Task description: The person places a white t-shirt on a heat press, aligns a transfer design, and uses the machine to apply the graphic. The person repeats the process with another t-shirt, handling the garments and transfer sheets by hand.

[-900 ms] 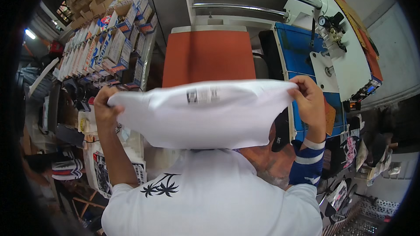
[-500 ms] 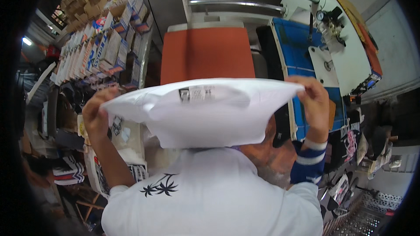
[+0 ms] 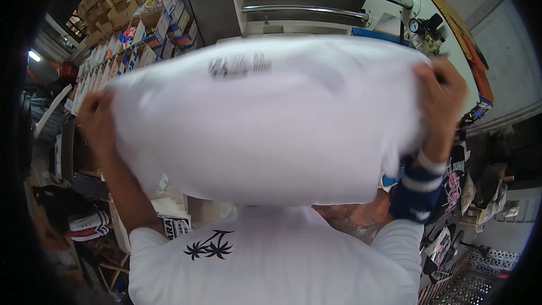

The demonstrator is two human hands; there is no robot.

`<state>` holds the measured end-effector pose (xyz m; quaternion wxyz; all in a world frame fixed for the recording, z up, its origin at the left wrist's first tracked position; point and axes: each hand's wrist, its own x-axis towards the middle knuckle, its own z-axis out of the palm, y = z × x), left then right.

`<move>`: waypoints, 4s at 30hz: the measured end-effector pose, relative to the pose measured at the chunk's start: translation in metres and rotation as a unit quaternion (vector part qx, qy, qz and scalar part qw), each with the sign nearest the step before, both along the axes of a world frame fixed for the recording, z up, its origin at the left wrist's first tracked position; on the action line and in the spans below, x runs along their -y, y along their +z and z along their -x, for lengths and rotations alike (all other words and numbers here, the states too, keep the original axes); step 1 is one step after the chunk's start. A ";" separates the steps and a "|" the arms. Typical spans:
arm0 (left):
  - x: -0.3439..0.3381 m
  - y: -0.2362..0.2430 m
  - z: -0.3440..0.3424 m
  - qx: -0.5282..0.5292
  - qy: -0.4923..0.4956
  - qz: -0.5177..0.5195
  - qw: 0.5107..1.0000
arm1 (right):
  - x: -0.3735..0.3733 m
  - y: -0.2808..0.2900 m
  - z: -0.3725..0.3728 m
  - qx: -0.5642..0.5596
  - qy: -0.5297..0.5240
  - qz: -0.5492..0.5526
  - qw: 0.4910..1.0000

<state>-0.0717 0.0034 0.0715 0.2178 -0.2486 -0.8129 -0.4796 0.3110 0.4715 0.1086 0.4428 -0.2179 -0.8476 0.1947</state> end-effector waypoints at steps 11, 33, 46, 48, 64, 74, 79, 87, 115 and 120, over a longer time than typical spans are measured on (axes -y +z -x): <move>-0.148 -0.227 0.169 0.288 -0.209 0.225 0.907 | -0.109 -0.214 0.185 0.409 -0.050 0.134 0.901; -0.163 -0.301 0.166 0.457 0.027 0.080 0.886 | -0.110 -0.286 0.199 0.432 -0.190 0.394 0.789; -0.207 -0.330 0.161 0.305 0.056 0.198 0.930 | -0.138 -0.354 0.228 0.273 -0.145 0.389 0.868; -0.220 -0.343 0.172 0.414 0.070 0.164 0.893 | -0.163 -0.379 0.210 0.275 -0.218 0.451 0.820; -0.307 -0.262 0.079 -0.053 -0.136 0.374 0.916 | -0.013 -0.293 0.333 0.357 0.005 -0.025 0.934; -0.011 -0.260 -0.154 0.147 -0.192 0.373 0.896 | 0.159 -0.274 -0.021 0.444 0.048 0.043 0.894; 0.015 -0.302 -0.127 0.514 -0.103 -0.077 0.848 | 0.091 -0.352 -0.061 0.133 -0.083 0.425 0.891; 0.048 -0.295 -0.099 0.644 -0.153 -0.057 0.747 | 0.074 -0.306 -0.065 0.150 -0.025 0.665 0.731; 0.048 -0.325 -0.124 0.685 -0.140 -0.192 0.688 | 0.095 -0.373 -0.095 0.042 -0.065 0.573 0.816; 0.078 -0.355 -0.111 0.678 -0.164 -0.122 0.707 | 0.107 -0.353 -0.086 0.000 -0.022 0.669 0.743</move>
